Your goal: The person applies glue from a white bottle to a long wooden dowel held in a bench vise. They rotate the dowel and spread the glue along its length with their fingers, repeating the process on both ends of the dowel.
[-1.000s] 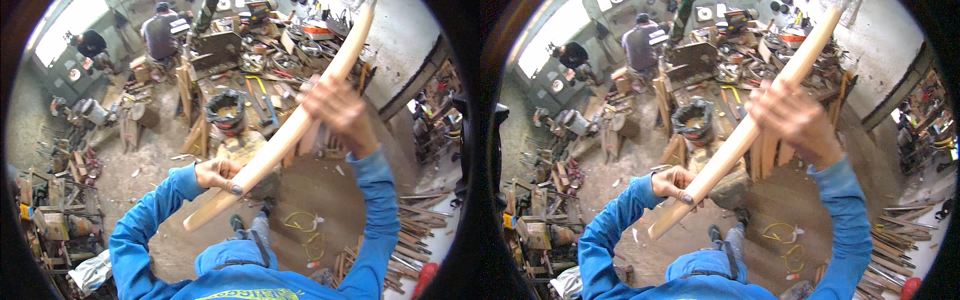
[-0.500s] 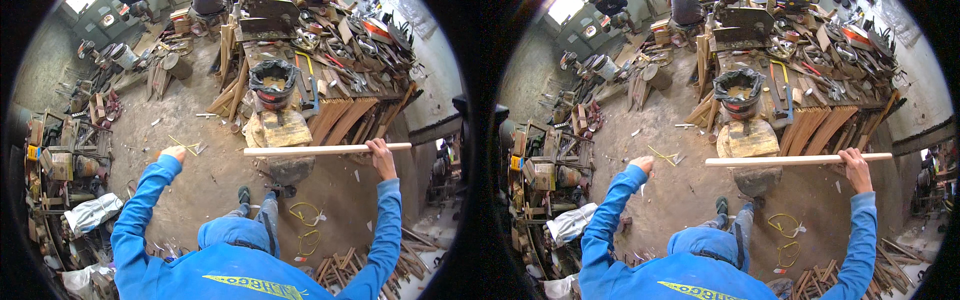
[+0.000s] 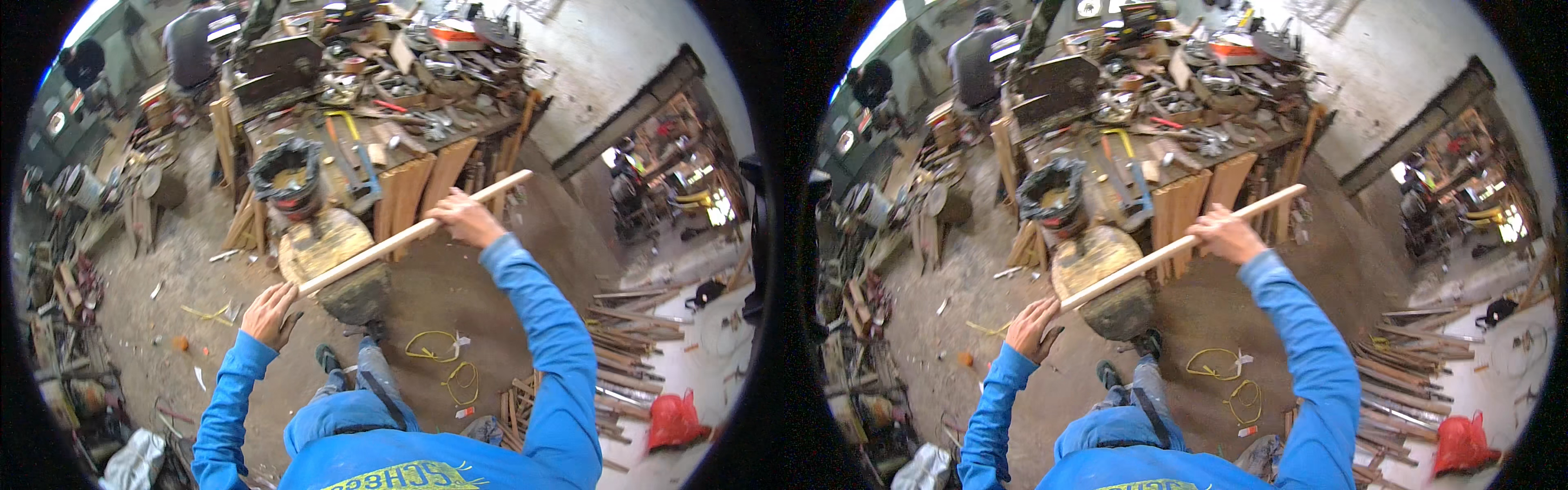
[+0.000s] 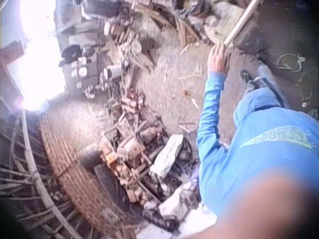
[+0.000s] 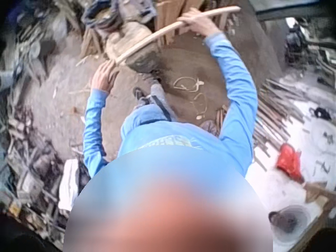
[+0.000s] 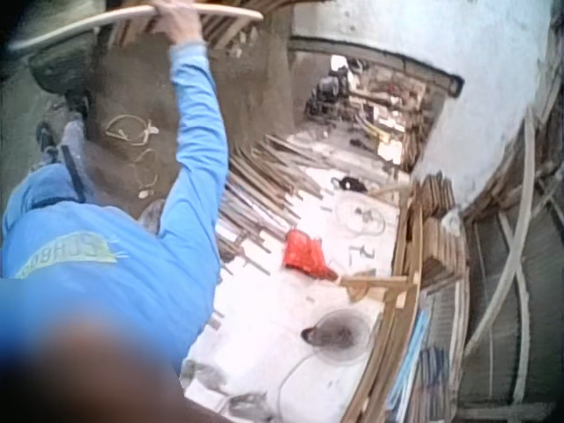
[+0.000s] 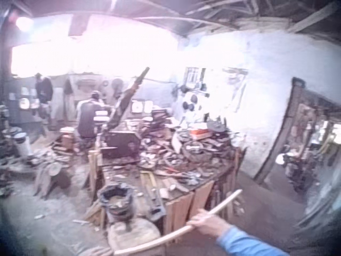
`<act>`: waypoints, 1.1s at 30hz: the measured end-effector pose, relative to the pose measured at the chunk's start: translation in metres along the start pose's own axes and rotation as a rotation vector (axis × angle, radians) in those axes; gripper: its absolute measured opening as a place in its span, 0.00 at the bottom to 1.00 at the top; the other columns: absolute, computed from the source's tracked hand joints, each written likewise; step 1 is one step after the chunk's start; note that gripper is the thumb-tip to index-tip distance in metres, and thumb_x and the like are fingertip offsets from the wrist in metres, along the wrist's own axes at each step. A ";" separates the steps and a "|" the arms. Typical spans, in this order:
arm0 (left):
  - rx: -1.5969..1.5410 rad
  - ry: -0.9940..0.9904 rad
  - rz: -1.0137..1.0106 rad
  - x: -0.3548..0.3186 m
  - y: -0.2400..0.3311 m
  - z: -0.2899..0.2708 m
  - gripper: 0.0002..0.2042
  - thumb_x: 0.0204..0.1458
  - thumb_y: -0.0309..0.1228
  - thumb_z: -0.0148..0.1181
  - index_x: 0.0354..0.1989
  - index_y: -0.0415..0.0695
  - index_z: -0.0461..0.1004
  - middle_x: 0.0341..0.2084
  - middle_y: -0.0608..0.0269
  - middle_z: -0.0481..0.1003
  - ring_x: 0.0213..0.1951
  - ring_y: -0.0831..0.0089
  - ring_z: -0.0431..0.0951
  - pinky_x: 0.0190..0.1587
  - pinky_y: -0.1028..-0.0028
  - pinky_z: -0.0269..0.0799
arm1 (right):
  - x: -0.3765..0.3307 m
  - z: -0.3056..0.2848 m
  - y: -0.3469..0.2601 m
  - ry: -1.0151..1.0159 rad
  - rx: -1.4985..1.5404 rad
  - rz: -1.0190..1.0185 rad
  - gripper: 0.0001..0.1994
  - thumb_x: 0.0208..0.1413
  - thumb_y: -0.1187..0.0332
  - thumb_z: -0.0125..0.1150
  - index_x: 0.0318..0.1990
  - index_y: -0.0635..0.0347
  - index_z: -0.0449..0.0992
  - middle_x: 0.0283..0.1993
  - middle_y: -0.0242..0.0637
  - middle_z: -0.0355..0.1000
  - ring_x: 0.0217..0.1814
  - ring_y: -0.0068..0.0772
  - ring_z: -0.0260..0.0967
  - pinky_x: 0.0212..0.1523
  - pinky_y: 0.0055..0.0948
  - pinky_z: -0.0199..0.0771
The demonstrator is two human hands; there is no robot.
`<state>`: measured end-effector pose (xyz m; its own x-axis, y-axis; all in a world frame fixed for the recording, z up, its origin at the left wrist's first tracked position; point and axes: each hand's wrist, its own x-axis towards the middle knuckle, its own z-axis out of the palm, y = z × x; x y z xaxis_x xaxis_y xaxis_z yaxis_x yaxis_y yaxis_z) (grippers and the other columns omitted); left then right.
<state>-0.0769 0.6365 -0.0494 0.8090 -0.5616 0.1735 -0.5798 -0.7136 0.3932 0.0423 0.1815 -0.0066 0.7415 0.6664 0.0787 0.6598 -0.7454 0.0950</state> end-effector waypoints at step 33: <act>-0.568 0.288 -0.480 0.007 0.094 0.066 0.42 0.45 0.25 0.64 0.71 0.35 0.50 0.68 0.39 0.54 0.70 0.43 0.51 0.71 0.56 0.49 | -0.034 0.029 0.096 -0.098 0.148 0.216 0.14 0.52 0.80 0.54 0.44 0.54 0.78 0.44 0.37 0.76 0.50 0.45 0.73 0.49 0.43 0.76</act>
<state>-0.1322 0.5382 -0.0714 0.9960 -0.0614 0.0651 -0.0867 -0.4841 0.8707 0.0840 0.0863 -0.0289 0.8705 0.4919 -0.0154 0.4903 -0.8695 -0.0600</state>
